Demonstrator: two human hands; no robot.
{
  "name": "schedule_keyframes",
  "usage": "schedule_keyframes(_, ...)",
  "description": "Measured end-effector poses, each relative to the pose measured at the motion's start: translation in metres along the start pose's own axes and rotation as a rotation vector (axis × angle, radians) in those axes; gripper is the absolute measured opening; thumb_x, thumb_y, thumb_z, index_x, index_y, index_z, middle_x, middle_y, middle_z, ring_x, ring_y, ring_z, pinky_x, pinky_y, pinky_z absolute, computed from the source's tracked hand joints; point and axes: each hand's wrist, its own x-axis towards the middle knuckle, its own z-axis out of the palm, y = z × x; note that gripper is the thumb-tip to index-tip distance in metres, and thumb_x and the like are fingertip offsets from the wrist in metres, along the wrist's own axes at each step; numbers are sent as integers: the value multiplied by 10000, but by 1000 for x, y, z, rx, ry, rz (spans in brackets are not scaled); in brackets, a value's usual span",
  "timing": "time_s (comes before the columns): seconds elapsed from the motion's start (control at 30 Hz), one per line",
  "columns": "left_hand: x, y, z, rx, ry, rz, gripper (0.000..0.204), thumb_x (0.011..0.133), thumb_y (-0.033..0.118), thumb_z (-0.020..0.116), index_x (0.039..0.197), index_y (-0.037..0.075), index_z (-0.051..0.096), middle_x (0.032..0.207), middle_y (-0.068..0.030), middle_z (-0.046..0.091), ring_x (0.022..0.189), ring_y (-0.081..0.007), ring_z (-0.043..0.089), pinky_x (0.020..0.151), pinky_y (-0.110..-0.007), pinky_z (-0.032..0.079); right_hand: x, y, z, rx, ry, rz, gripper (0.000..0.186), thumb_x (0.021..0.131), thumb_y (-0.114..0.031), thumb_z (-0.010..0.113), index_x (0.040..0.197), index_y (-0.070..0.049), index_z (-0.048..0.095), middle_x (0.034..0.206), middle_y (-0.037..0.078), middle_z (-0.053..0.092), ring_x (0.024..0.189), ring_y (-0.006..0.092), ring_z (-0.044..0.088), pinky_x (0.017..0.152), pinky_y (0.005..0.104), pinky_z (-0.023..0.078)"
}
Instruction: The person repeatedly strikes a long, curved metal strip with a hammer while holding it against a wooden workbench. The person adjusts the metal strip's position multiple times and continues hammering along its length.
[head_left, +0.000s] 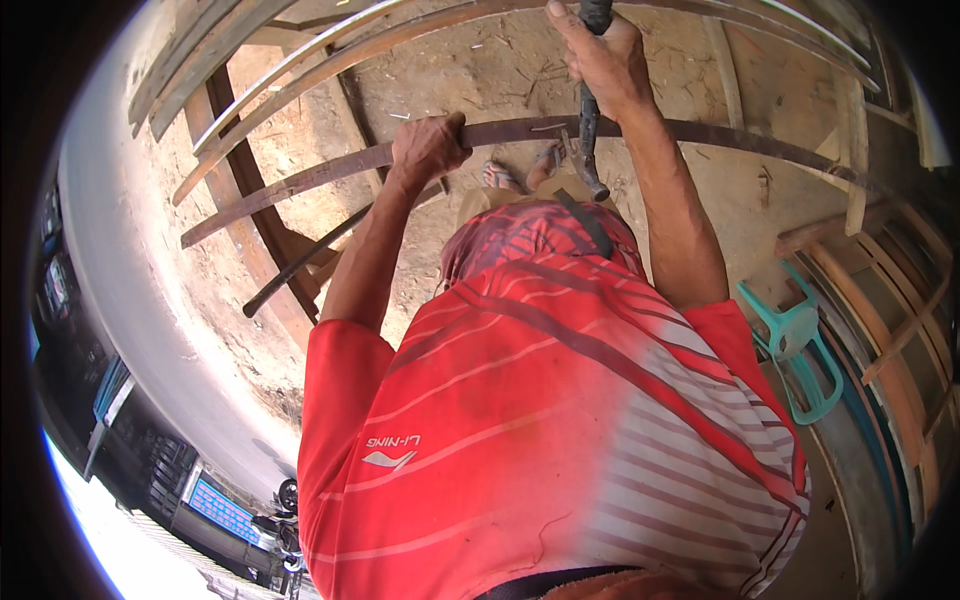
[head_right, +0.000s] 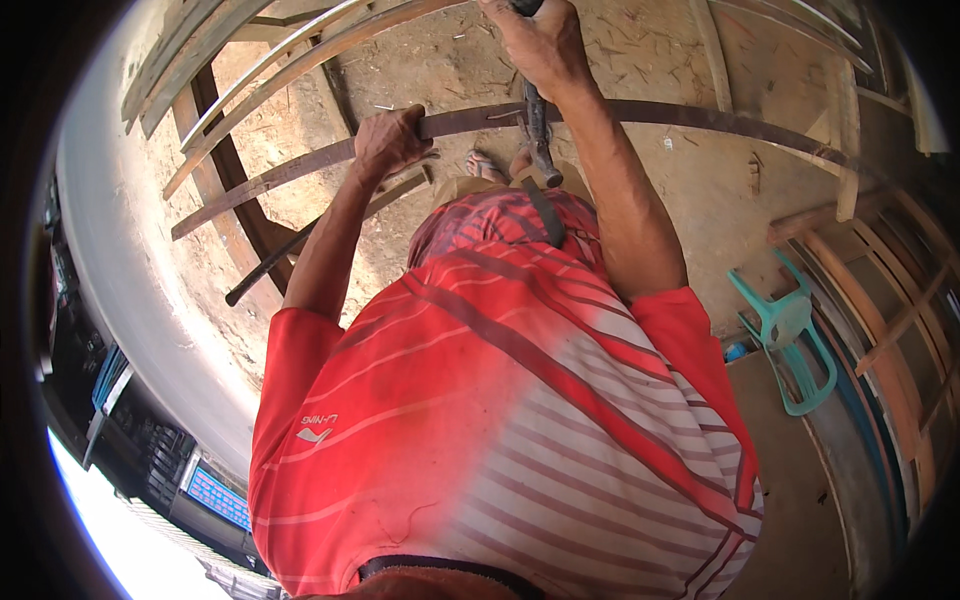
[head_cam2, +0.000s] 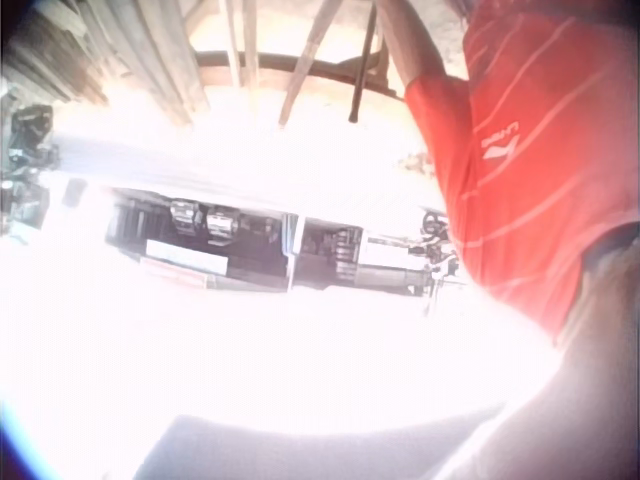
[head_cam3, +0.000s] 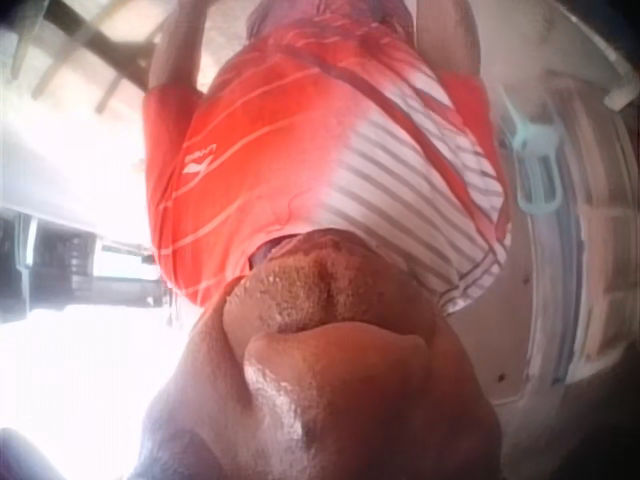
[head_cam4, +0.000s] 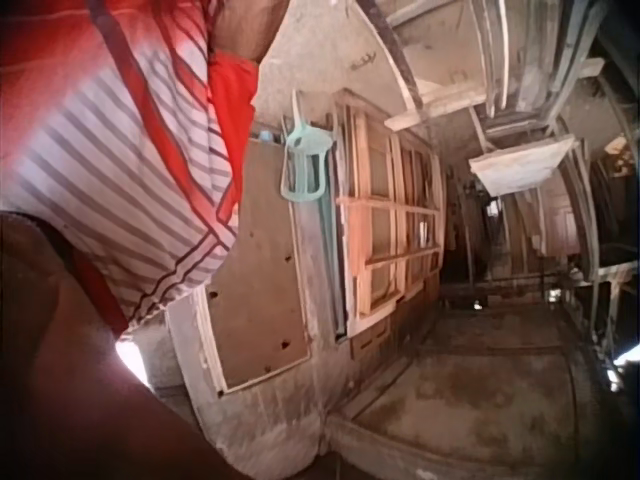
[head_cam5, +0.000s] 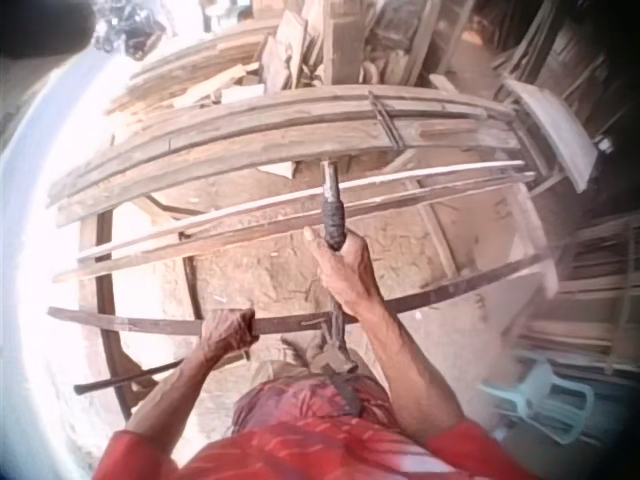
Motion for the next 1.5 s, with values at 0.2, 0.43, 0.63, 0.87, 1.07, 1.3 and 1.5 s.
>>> schedule_keyframes(0.2,-3,5,-8,-4,-17,-23,367,809,415,784,1011,133,665,954,-138,753,911,-375,730,773,-493,561,18,34,-48,683,48,320,342,1001,-349,721,784,-189,510,623,-71,450,470,68,440,438,237,367)
schedule_keyframes(0.43,-2,7,-11,35,-26,-15,368,817,426,789,991,129,661,929,-138,739,906,-378,729,767,-487,568,37,114,-82,1012,32,310,280,978,-296,702,868,-106,528,663,-28,462,542,108,444,542,300,385)
schedule_keyframes(0.63,-2,6,-5,65,-21,-17,376,847,468,765,982,134,656,874,-151,734,857,-367,736,742,-495,569,-7,100,-79,1037,388,308,236,913,-224,660,788,-140,478,639,-50,407,527,103,378,538,290,340)
schedule_keyframes(0.87,-1,4,1,37,70,50,321,841,406,748,973,126,662,910,-144,740,877,-379,734,748,-499,578,-35,26,-37,766,359,114,153,903,-130,677,843,-98,539,650,-4,435,523,129,420,528,307,376)
schedule_keyframes(1.07,2,-3,11,19,131,107,278,862,369,695,962,113,649,875,-190,738,833,-414,729,722,-520,573,-62,-14,37,270,389,-142,185,880,-100,744,779,-70,592,662,-26,524,564,89,490,545,276,410)
schedule_keyframes(1.3,-2,-3,3,-52,108,112,253,860,326,674,991,110,655,877,-201,736,826,-424,725,706,-533,566,-40,24,-25,686,495,110,156,900,-172,701,868,-86,575,686,-16,452,578,134,442,577,329,399)
schedule_keyframes(1.5,-4,-4,1,-40,87,124,244,897,320,630,1000,103,670,882,-181,744,826,-396,736,709,-520,573,-33,33,-20,683,549,102,177,907,-177,719,863,-104,564,706,-12,469,620,128,465,581,305,406)
